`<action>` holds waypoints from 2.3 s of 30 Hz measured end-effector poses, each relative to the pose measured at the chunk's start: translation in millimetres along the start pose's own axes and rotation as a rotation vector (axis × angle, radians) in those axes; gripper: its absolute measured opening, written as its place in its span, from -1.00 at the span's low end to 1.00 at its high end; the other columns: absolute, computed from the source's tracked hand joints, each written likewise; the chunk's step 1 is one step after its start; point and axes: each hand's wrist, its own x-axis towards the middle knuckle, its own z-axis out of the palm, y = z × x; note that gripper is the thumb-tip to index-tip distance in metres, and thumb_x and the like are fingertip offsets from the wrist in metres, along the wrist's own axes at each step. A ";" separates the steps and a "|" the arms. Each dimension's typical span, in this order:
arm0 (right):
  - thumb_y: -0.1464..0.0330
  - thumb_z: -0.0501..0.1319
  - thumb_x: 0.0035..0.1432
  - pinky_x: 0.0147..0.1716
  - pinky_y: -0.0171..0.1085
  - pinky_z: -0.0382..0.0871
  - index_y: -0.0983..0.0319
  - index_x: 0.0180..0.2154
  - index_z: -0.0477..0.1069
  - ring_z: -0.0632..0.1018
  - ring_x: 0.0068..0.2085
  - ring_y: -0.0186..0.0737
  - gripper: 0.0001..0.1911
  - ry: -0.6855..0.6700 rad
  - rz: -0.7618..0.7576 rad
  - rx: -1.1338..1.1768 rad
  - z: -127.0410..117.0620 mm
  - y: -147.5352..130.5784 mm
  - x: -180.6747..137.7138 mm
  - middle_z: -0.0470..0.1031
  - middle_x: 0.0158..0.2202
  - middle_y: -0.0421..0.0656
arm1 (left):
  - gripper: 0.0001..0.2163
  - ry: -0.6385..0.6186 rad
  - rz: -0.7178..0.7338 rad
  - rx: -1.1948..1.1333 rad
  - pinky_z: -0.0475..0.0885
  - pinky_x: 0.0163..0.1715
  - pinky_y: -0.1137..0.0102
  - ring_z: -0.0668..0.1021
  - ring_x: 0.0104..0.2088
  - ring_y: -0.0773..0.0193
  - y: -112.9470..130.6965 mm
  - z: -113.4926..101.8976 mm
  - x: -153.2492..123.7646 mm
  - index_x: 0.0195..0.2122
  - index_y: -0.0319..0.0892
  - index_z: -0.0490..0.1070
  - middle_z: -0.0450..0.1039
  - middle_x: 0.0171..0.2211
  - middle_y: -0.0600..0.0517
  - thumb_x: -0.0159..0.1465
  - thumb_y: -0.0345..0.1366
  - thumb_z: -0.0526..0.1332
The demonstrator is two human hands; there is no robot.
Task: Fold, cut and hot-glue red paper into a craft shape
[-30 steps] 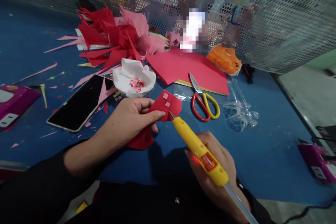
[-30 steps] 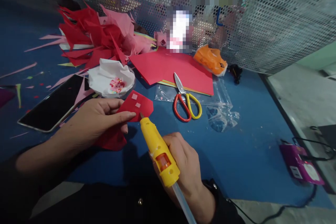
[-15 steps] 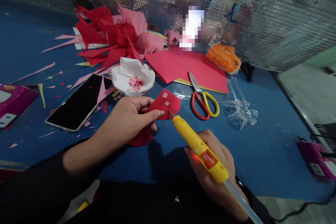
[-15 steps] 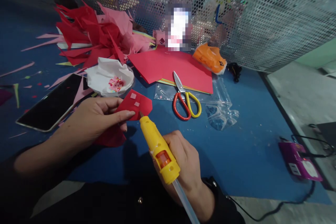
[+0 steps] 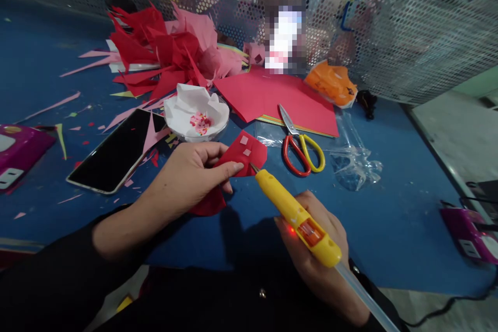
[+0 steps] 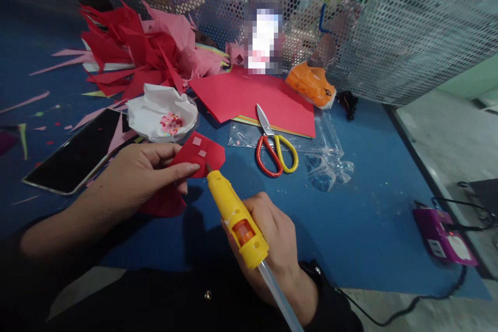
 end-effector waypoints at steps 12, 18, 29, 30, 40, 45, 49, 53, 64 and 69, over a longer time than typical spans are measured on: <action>0.28 0.17 0.29 -0.61 -0.39 0.18 0.17 -0.42 0.27 0.35 -0.59 -0.42 -0.77 0.026 -0.015 -0.025 1.4 0.1 1.0 0.29 -0.54 -0.32 | -0.88 0.004 0.008 0.026 0.33 -0.62 0.62 0.50 -0.64 0.46 2.7 0.8 -0.6 -0.44 -0.17 0.50 0.51 -0.67 0.14 0.20 -0.28 0.33; 0.27 0.17 0.29 -0.62 -0.39 0.15 0.16 -0.44 0.24 0.32 -0.62 -0.42 -0.75 0.034 -0.020 -0.053 0.6 -1.1 3.3 0.26 -0.56 -0.33 | -0.88 0.007 0.003 0.025 0.32 -0.63 0.63 0.49 -0.66 0.46 2.9 0.3 -1.2 -0.45 -0.17 0.49 0.50 -0.67 0.16 0.20 -0.27 0.33; 0.26 0.16 0.30 -0.61 -0.39 0.17 0.16 -0.43 0.24 0.33 -0.61 -0.41 -0.75 0.019 -0.011 -0.063 0.8 1.2 -0.2 0.26 -0.55 -0.33 | -0.87 0.010 0.001 0.045 0.35 -0.63 0.61 0.50 -0.65 0.43 3.6 -0.3 -1.6 -0.45 -0.17 0.49 0.51 -0.66 0.14 0.18 -0.24 0.32; 0.26 0.17 0.29 -0.61 -0.39 0.17 0.16 -0.43 0.24 0.33 -0.61 -0.41 -0.75 0.018 -0.010 -0.061 0.6 1.0 -0.1 0.26 -0.56 -0.33 | -0.87 0.009 0.002 0.047 0.36 -0.63 0.61 0.51 -0.64 0.42 3.6 -0.4 -1.6 -0.44 -0.17 0.49 0.51 -0.66 0.14 0.18 -0.24 0.32; 0.28 0.18 0.27 -0.62 -0.39 0.15 0.16 -0.45 0.23 0.31 -0.62 -0.43 -0.75 0.033 -0.009 -0.050 0.3 0.3 0.6 0.24 -0.57 -0.34 | -0.88 0.010 -0.001 0.039 0.36 -0.63 0.56 0.50 -0.65 0.40 5.5 0.9 -2.3 -0.45 -0.16 0.49 0.50 -0.66 0.13 0.19 -0.25 0.32; 0.29 0.19 0.27 -0.60 -0.38 0.14 0.16 -0.42 0.23 0.31 -0.60 -0.42 -0.77 0.021 -0.015 -0.031 0.7 1.0 -0.3 0.24 -0.54 -0.33 | -0.87 0.023 0.000 0.051 0.33 -0.62 0.57 0.50 -0.64 0.39 7.4 0.9 -2.2 -0.45 -0.16 0.49 0.50 -0.66 0.13 0.19 -0.26 0.32; 0.27 0.17 0.30 -0.60 -0.36 0.14 0.16 -0.41 0.22 0.30 -0.59 -0.41 -0.77 0.012 0.001 -0.038 1.6 2.3 -2.2 0.23 -0.54 -0.34 | -0.87 0.037 -0.008 0.051 0.31 -0.62 0.57 0.48 -0.65 0.40 8.2 0.7 -2.9 -0.45 -0.17 0.50 0.46 -0.69 0.13 0.19 -0.26 0.33; 0.28 0.18 0.30 -0.58 -0.35 0.17 0.16 -0.39 0.22 0.32 -0.57 -0.40 -0.78 -0.020 0.033 -0.026 1.6 3.1 -4.1 0.24 -0.52 -0.33 | -0.87 0.040 -0.011 0.053 0.32 -0.63 0.55 0.46 -0.66 0.40 7.1 0.6 -3.0 -0.43 -0.18 0.53 0.45 -0.69 0.12 0.19 -0.24 0.32; 0.27 0.21 0.28 -0.54 -0.33 0.25 0.16 -0.35 0.28 0.39 -0.53 -0.36 -0.83 0.008 0.047 -0.017 3.1 3.4 -3.7 0.33 -0.47 -0.29 | -0.85 0.037 -0.010 0.079 0.33 -0.68 0.54 0.46 -0.68 0.37 7.1 1.2 -4.3 -0.28 -0.13 0.61 0.43 -0.70 0.15 0.16 -0.23 0.34; 0.29 0.21 0.28 -0.47 -0.28 0.35 0.15 -0.23 0.34 0.49 -0.42 -0.27 -0.91 0.079 0.061 -0.003 1.2 5.9 -5.9 0.43 -0.37 -0.21 | -0.85 0.004 -0.035 0.042 0.32 -0.66 0.58 0.46 -0.68 0.40 6.7 -0.6 -3.6 -0.44 -0.18 0.51 0.45 -0.71 0.11 0.17 -0.21 0.35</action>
